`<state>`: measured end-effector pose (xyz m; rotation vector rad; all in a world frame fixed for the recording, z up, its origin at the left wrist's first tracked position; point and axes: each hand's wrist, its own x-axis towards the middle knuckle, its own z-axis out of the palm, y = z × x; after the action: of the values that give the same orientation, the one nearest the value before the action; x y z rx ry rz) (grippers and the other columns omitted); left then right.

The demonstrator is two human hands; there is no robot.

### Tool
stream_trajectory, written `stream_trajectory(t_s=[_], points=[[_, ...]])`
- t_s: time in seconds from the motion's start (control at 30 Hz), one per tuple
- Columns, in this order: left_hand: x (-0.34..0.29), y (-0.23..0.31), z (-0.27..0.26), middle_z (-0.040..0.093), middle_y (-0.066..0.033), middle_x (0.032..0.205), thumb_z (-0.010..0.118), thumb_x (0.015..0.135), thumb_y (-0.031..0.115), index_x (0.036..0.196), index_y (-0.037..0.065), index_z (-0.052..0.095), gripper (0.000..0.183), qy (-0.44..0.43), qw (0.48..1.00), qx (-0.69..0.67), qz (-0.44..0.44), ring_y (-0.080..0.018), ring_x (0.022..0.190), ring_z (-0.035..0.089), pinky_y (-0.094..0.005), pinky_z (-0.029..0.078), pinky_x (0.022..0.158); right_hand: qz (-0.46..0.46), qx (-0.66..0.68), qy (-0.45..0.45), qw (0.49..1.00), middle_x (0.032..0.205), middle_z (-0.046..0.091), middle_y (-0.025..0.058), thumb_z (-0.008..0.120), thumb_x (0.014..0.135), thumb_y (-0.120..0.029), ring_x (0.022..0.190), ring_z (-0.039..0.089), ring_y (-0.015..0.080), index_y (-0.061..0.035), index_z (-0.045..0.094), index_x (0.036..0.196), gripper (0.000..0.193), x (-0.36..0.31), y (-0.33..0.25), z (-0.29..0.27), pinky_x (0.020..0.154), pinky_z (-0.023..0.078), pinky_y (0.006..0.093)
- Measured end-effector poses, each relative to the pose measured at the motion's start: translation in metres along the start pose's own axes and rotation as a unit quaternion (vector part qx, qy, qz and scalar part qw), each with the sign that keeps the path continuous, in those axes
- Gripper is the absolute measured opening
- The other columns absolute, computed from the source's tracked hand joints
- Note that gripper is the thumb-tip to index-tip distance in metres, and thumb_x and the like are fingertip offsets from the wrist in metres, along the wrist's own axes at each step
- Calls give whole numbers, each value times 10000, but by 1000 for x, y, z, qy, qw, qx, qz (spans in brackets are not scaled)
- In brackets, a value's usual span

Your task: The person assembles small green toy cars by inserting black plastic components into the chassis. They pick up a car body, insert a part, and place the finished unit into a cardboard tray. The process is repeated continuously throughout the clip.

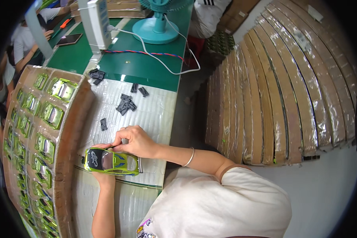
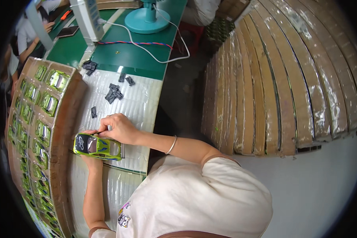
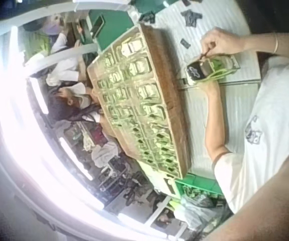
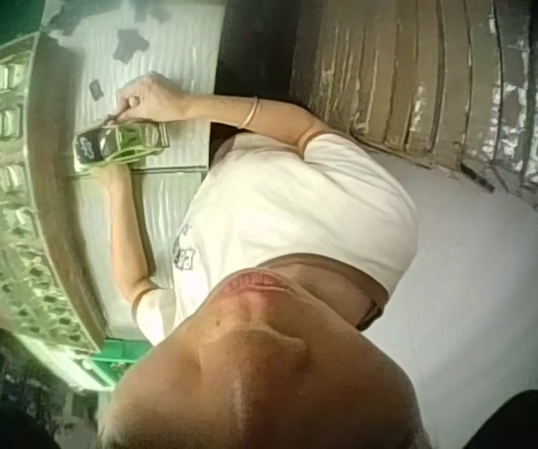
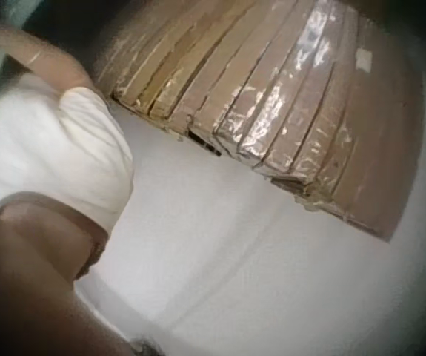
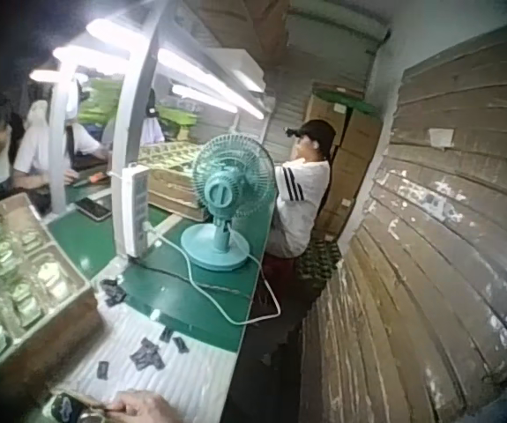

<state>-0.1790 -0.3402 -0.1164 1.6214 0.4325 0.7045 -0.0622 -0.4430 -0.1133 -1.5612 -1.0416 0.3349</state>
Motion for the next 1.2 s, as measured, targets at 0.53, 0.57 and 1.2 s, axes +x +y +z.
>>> stream_trajectory(t_s=[0.53, 0.57, 1.2], points=[[4, -6, -12, 614, -65, 889, 644, 787, 78, 964, 19, 594, 194, -4, 949, -263, -172, -121, 800, 577, -256, 475, 672, -100, 29, 55, 993, 764, 652, 75, 733, 646, -20, 725, 616, 195, -39, 646, 757, 142, 4, -4, 8, 647, 477, 289], [3, -7, -13, 613, -67, 891, 645, 787, 78, 965, 11, 591, 197, -7, 948, -270, -171, -126, 800, 577, -256, 475, 677, -100, 33, 58, 993, 763, 652, 73, 734, 645, -23, 726, 616, 194, -40, 646, 755, 142, 4, -4, 10, 651, 478, 288], [12, 16, -15, 637, -46, 839, 641, 761, 33, 890, 25, 630, 129, -32, 997, -34, -66, -103, 757, 590, -247, 475, 677, 91, 298, -38, 949, 879, 614, 68, 704, 765, -185, 841, 590, 121, -14, 549, 1054, 369, 2, 0, 2, 789, 477, 272]])
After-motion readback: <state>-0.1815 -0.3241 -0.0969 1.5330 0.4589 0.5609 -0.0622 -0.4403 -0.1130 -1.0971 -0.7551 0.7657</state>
